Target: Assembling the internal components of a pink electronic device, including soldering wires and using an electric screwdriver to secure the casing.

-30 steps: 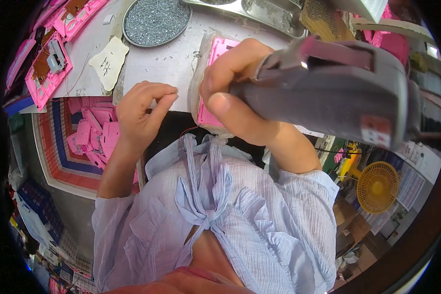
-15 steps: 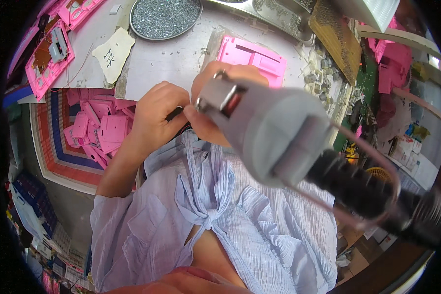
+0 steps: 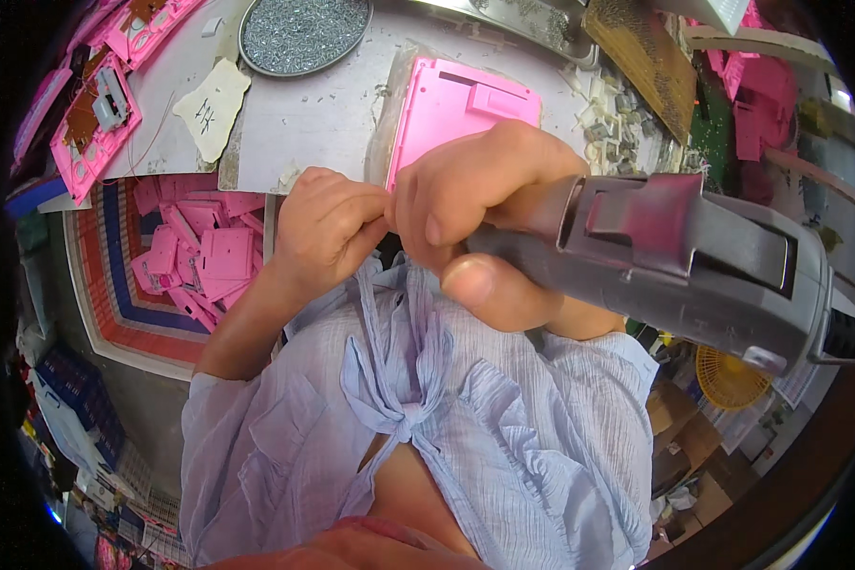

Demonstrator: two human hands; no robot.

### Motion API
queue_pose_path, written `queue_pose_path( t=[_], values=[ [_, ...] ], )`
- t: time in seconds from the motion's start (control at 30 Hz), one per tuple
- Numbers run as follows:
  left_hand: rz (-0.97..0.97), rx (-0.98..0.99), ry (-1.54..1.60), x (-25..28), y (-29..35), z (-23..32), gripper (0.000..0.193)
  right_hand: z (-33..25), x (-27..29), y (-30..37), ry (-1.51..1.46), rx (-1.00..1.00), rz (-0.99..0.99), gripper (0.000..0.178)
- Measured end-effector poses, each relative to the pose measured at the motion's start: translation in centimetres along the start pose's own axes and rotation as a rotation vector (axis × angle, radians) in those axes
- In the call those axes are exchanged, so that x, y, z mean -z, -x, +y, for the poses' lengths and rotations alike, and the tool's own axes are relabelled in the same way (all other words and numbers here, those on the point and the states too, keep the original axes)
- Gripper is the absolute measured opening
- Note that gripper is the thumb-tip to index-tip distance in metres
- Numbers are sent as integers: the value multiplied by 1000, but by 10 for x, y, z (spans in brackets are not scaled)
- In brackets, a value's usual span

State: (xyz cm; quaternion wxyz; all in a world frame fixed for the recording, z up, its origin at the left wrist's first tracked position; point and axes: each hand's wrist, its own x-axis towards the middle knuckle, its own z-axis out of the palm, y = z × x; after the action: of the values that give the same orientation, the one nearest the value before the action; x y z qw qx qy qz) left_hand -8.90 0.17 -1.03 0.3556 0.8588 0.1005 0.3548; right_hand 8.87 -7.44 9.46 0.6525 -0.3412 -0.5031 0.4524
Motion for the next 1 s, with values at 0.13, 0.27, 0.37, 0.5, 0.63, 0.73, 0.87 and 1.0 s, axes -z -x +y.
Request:
queue_pose_path(
  t=[0.13, 0.27, 0.37, 0.5, 0.63, 0.73, 0.87, 1.0],
  values=[
    [39, -24, -16, 0, 1, 3, 25, -2, 0, 2, -3, 48, -25, 32],
    [56, -46, -29, -1, 0, 4, 23, -4, -4, 5, 16, 32, -17, 32],
    [-102, -22, -53, 5, 3, 2, 32, -2, -7, 10, 20, 3, 21, 32],
    [-205, 5, -40, 22, -22, 6, 56, 18, -7, 22, 54, 15, 64, 30],
    [-440, 10, -136, 16, -22, -6, 61, 31, -10, 24, 167, 62, -17, 23],
    [-429, 35, -149, 17, -20, -2, 60, 42, -8, 20, 279, 164, -135, 20],
    [-404, 29, -151, 14, -19, -2, 62, 51, -4, 20, 281, 210, -183, 16],
    [-447, -4, -234, 12, -42, 5, 51, 6, 29, 17, 248, 142, -78, 14]
  ],
)
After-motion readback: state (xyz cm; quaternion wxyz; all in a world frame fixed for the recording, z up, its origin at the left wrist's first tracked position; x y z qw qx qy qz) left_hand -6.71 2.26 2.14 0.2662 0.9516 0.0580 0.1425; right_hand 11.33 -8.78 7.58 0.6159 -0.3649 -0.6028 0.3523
